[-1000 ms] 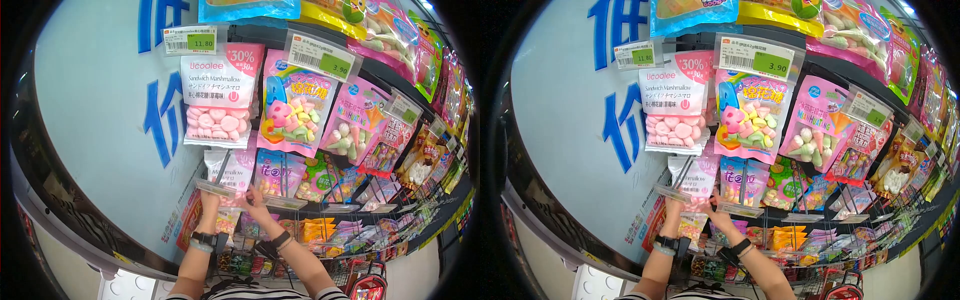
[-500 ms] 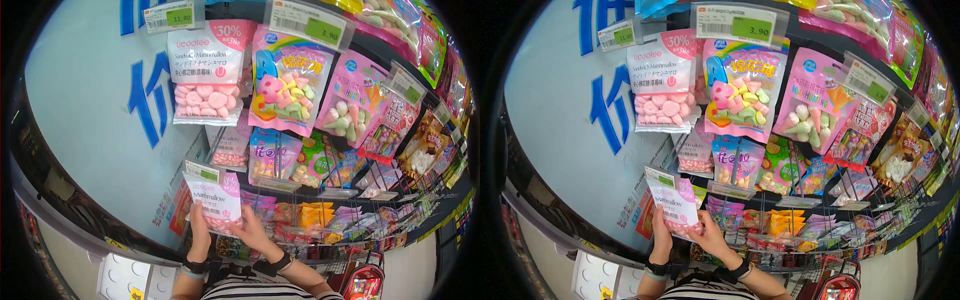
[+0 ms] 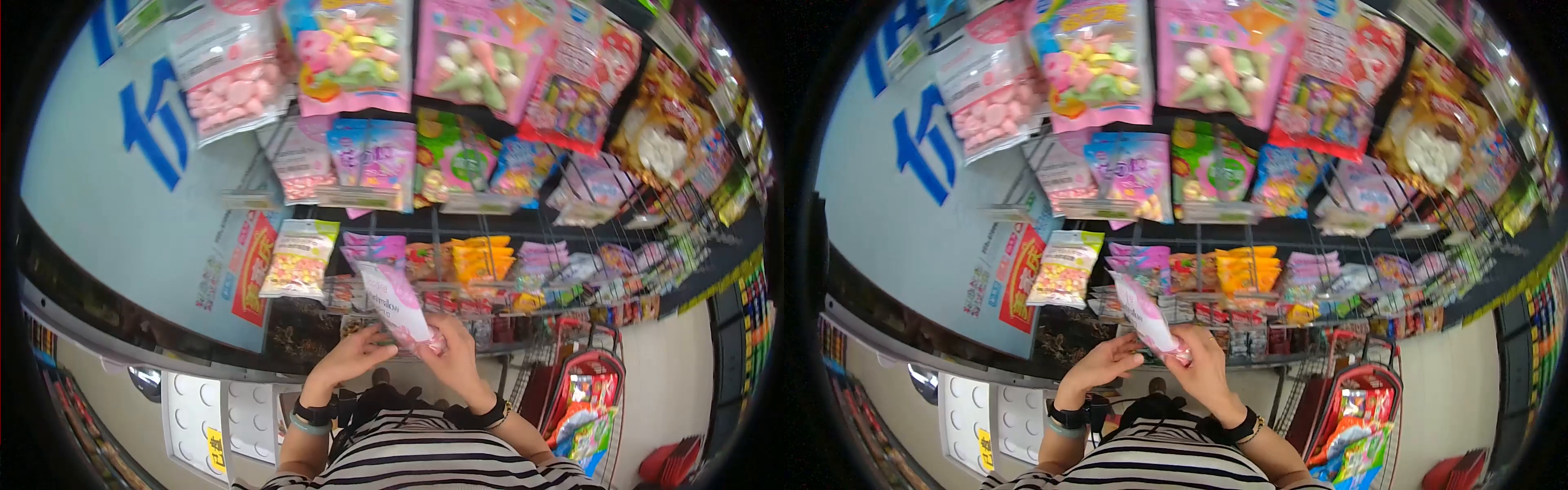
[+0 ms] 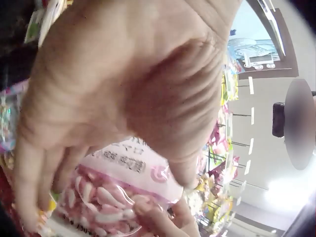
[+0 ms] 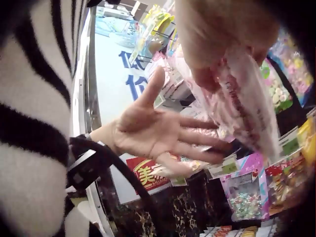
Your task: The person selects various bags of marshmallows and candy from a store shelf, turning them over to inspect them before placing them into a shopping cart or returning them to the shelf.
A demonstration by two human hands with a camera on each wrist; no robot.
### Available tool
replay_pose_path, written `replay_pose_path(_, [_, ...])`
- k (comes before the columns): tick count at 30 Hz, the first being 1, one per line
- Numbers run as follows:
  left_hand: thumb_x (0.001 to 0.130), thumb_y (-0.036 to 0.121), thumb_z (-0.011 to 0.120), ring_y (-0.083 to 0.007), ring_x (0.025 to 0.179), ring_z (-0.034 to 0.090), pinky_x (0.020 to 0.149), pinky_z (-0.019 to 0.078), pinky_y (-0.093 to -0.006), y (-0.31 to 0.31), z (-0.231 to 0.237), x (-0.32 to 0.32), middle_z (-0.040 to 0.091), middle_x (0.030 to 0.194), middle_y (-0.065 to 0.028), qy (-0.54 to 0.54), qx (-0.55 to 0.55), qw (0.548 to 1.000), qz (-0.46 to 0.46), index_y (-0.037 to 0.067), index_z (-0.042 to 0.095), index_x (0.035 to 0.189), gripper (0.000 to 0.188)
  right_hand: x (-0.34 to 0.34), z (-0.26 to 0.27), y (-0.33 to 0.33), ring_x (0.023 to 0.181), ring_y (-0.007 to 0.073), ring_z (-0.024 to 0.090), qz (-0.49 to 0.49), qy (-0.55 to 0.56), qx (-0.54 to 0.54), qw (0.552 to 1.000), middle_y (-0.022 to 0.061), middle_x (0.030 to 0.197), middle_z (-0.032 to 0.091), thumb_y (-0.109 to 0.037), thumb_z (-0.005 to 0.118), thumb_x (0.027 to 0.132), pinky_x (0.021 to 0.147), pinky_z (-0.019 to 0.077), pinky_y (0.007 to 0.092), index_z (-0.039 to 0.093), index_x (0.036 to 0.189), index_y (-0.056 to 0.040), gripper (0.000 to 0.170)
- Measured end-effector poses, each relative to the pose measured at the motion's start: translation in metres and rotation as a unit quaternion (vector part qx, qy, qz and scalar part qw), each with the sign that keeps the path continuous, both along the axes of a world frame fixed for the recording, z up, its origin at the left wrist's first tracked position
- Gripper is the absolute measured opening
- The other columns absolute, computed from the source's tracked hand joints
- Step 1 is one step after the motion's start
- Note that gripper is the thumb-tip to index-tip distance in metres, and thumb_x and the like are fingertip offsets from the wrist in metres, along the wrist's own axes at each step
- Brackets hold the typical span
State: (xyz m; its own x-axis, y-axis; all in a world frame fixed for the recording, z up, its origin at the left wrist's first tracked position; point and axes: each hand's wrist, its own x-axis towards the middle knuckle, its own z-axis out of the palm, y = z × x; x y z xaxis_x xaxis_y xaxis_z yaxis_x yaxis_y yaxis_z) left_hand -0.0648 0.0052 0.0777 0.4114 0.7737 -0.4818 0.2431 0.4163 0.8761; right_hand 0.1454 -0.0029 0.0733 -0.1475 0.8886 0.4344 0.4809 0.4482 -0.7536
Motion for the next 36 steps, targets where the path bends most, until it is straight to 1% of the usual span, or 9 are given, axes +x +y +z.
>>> replay_pose_path(4, [0.085, 0.021, 0.063, -0.0230, 0.115, 0.047, 0.087, 0.0466, -0.0342, -0.014, -0.029, 0.048, 0.043, 0.129, -0.0132, -0.285, 0.087, 0.953, -0.046, 0.000, 0.025, 0.137, 0.067, 0.023, 0.005, -0.036, 0.098, 0.0275, 0.052, -0.038, -0.149, 0.074, 0.985, 0.0079, 0.111, 0.055, -0.008, 0.070, 0.061, 0.083, 0.0417, 0.0379, 0.058, 0.106, -0.0102, 0.046])
replay_pose_path(10, [0.091, 0.023, 0.053, -0.0262, 0.119, 0.045, 0.097, 0.0400, -0.0419, -0.010, -0.010, 0.111, 0.042, 0.130, -0.0140, -0.336, -0.004, 0.938, 0.082, 0.003, 0.030, 0.134, 0.053, 0.077, 0.020, -0.077, 0.110, 0.0268, 0.046, -0.007, -0.073, 0.103, 0.992, 0.0097, 0.122, 0.048, -0.012, 0.073, 0.066, 0.093, 0.0360, 0.0369, 0.057, 0.112, -0.0092, 0.049])
replay_pose_path(12, [0.093, 0.023, 0.049, -0.0273, 0.120, 0.044, 0.098, 0.0388, -0.0444, -0.013, -0.005, 0.124, 0.042, 0.131, -0.0150, -0.413, -0.028, 0.909, 0.049, 0.002, 0.026, 0.135, 0.052, 0.096, 0.021, -0.089, 0.116, 0.0273, 0.042, -0.269, 0.000, 0.128, 0.955, 0.0138, 0.126, 0.043, -0.016, 0.072, 0.071, 0.095, 0.0346, 0.0376, 0.045, 0.124, -0.0043, 0.061])
replay_pose_path(14, [0.093, 0.025, 0.049, -0.0278, 0.122, 0.042, 0.098, 0.0382, -0.0460, -0.015, -0.009, 0.133, 0.040, 0.133, -0.0147, -0.412, -0.024, 0.911, 0.008, 0.003, 0.024, 0.136, 0.055, 0.116, 0.021, -0.095, 0.118, 0.0255, 0.041, -0.273, 0.185, 0.077, 0.941, 0.0151, 0.129, 0.039, -0.023, 0.072, 0.074, 0.098, 0.0326, 0.0372, 0.033, 0.132, -0.0025, 0.073])
replay_pose_path(15, [0.093, 0.026, 0.049, -0.0279, 0.122, 0.042, 0.098, 0.0379, -0.0458, -0.015, -0.012, 0.139, 0.040, 0.133, -0.0143, -0.411, -0.009, 0.911, -0.027, 0.004, 0.024, 0.137, 0.055, 0.123, 0.020, -0.100, 0.120, 0.0237, 0.040, -0.154, 0.369, -0.014, 0.917, 0.0125, 0.129, 0.040, -0.026, 0.068, 0.078, 0.100, 0.0307, 0.0374, 0.025, 0.135, -0.0028, 0.075])
replay_pose_path(18, [0.092, 0.031, 0.049, -0.0276, 0.123, 0.041, 0.099, 0.0371, -0.0453, -0.016, -0.008, 0.156, 0.039, 0.134, -0.0132, -0.408, 0.013, 0.907, -0.106, 0.005, 0.023, 0.137, 0.058, 0.136, 0.021, -0.119, 0.114, 0.0173, 0.046, -0.016, 0.557, -0.161, 0.814, 0.0105, 0.127, 0.046, -0.023, 0.061, 0.086, 0.096, 0.0360, 0.0336, 0.032, 0.133, -0.0007, 0.059])
replay_pose_path(21, [0.091, 0.037, 0.049, -0.0266, 0.123, 0.040, 0.100, 0.0360, -0.0441, -0.015, -0.011, 0.166, 0.038, 0.134, -0.0125, -0.389, 0.071, 0.901, -0.176, 0.005, 0.022, 0.138, 0.063, 0.142, 0.023, -0.123, 0.109, 0.0143, 0.050, -0.113, 0.489, -0.088, 0.860, 0.0098, 0.121, 0.052, -0.017, 0.056, 0.089, 0.092, 0.0394, 0.0307, 0.039, 0.128, -0.0001, 0.046])
replay_pose_path(25, [0.088, 0.049, 0.047, -0.0251, 0.124, 0.038, 0.100, 0.0345, -0.0421, -0.009, -0.025, 0.161, 0.037, 0.135, -0.0119, -0.288, 0.162, 0.912, -0.242, 0.005, 0.020, 0.139, 0.073, 0.150, 0.033, -0.132, 0.104, 0.0129, 0.053, -0.121, 0.529, -0.069, 0.837, 0.0083, 0.114, 0.057, -0.013, 0.053, 0.090, 0.090, 0.0402, 0.0283, 0.044, 0.124, 0.0011, 0.038])
replay_pose_path(36, [0.081, 0.072, 0.026, -0.0245, 0.128, 0.033, 0.103, 0.0300, -0.0417, -0.022, 0.024, 0.181, 0.031, 0.140, -0.0112, -0.340, 0.075, 0.910, -0.224, 0.006, 0.017, 0.140, 0.090, 0.154, 0.042, -0.134, 0.103, 0.0115, 0.053, -0.134, 0.514, -0.017, 0.847, 0.0079, 0.114, 0.057, -0.010, 0.057, 0.088, 0.089, 0.0401, 0.0266, 0.046, 0.122, 0.0016, 0.038])
